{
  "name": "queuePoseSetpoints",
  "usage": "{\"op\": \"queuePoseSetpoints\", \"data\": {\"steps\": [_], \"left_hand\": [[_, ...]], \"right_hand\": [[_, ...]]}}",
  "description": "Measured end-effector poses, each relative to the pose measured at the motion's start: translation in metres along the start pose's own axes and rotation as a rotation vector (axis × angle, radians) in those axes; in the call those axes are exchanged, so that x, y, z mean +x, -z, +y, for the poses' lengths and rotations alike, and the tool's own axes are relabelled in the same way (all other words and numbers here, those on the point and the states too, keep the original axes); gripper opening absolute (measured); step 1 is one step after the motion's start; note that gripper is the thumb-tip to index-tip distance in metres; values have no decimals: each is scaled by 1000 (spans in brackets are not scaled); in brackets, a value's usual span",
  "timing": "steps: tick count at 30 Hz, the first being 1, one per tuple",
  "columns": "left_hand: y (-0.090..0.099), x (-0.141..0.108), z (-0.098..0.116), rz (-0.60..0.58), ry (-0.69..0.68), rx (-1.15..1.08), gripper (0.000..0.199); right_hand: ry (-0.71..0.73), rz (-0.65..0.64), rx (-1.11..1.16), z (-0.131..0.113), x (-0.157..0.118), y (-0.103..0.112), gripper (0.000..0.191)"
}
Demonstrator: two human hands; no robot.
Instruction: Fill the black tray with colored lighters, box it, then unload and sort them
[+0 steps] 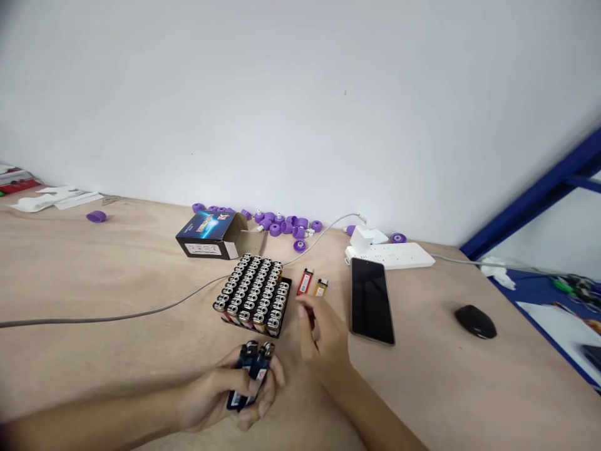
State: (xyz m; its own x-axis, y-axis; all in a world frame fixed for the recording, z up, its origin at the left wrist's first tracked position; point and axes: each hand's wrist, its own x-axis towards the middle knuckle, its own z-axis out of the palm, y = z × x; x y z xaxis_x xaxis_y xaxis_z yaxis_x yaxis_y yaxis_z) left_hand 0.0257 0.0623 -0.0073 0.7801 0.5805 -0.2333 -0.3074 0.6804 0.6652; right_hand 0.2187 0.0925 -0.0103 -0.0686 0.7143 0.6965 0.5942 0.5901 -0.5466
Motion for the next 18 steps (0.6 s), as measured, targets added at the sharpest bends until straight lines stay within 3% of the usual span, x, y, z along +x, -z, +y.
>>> {"op": "queuePoseSetpoints", "data": {"steps": [2,6,11,14,18], "left_hand": [[1,3,-1,15,7,-43,34],[3,7,-8,-65,-61,12,37],[3,8,-15,-83,-101,179,45],[2,9,-15,-66,-75,232,50],[0,6,-10,-88,-70,285,53]], "right_hand": [[-40,-27,67,-12,-10,6,13],[-170,-223,242,-30,-22,12,9],[-270,-407,320,-33,-20,7,14],[-360,-327,450,-30,-18,5,21],[-597,44,497,-15,-15,5,26]]}}
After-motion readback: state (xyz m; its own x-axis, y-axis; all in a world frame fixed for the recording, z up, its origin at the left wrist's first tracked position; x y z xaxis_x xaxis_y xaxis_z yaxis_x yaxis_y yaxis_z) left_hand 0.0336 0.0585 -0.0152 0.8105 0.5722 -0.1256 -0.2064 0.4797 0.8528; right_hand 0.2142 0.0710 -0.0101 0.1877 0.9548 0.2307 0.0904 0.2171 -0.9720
